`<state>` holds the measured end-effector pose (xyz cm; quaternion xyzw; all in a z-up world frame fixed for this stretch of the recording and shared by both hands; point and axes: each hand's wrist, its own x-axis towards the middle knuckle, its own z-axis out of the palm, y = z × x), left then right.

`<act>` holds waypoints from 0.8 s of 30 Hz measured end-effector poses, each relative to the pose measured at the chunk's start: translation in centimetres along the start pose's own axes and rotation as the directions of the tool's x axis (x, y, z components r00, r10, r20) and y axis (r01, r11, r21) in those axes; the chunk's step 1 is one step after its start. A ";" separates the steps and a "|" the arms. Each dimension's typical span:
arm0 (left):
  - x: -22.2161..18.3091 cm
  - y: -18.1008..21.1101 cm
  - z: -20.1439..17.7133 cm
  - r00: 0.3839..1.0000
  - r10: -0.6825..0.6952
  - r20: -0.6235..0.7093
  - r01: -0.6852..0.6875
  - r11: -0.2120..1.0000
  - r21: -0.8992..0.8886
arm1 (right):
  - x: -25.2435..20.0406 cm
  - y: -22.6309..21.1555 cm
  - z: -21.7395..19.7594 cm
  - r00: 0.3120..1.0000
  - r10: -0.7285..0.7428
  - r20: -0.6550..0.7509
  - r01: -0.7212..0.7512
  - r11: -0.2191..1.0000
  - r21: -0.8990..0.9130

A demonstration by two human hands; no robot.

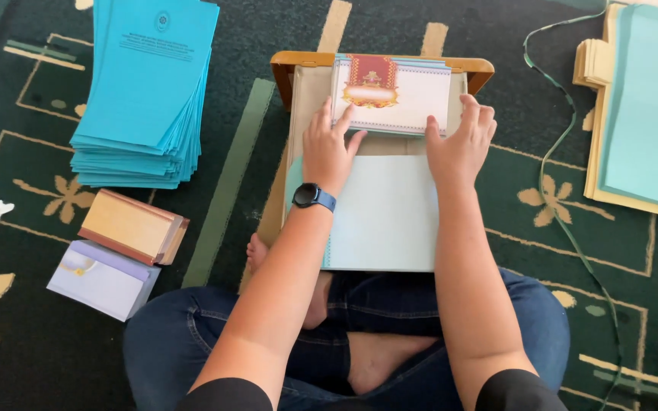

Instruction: The person sits cross-legged on the floor and repeatedly folds light blue paper sheets in half, pressing the crease with both hands. They handle the sheets one at a time, stacking the folded pieces on a small wooden stand. The person also briefly lifts and repositions stacks of folded papers during the process.

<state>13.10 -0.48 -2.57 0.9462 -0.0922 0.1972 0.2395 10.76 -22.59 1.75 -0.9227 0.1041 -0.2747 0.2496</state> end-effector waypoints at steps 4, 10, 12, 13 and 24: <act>0.2 0.1 -0.5 0.999 -0.018 0.043 0.019 0.999 -0.032 | 0.2 -1.0 -1.6 0.957 0.009 0.290 -0.041 0.994 0.104; 0.3 0.3 -0.6 0.995 -0.061 0.084 0.067 0.995 -0.074 | 0.2 -0.7 -0.8 0.886 0.096 0.454 -0.149 0.986 0.081; 0.4 0.6 -0.8 0.994 -0.061 0.091 0.071 0.992 -0.108 | 0.1 0.0 0.0 0.891 0.068 0.450 -0.109 0.992 0.065; 0.5 0.7 -1.0 0.994 -0.058 0.088 0.067 0.992 -0.109 | 0.2 -0.2 -0.1 0.893 0.067 0.446 -0.108 0.992 0.066; -0.1 0.8 0.5 0.978 -0.060 -0.200 0.068 0.997 0.034 | -7.6 4.1 -4.1 0.906 -0.284 0.314 0.341 0.929 -0.143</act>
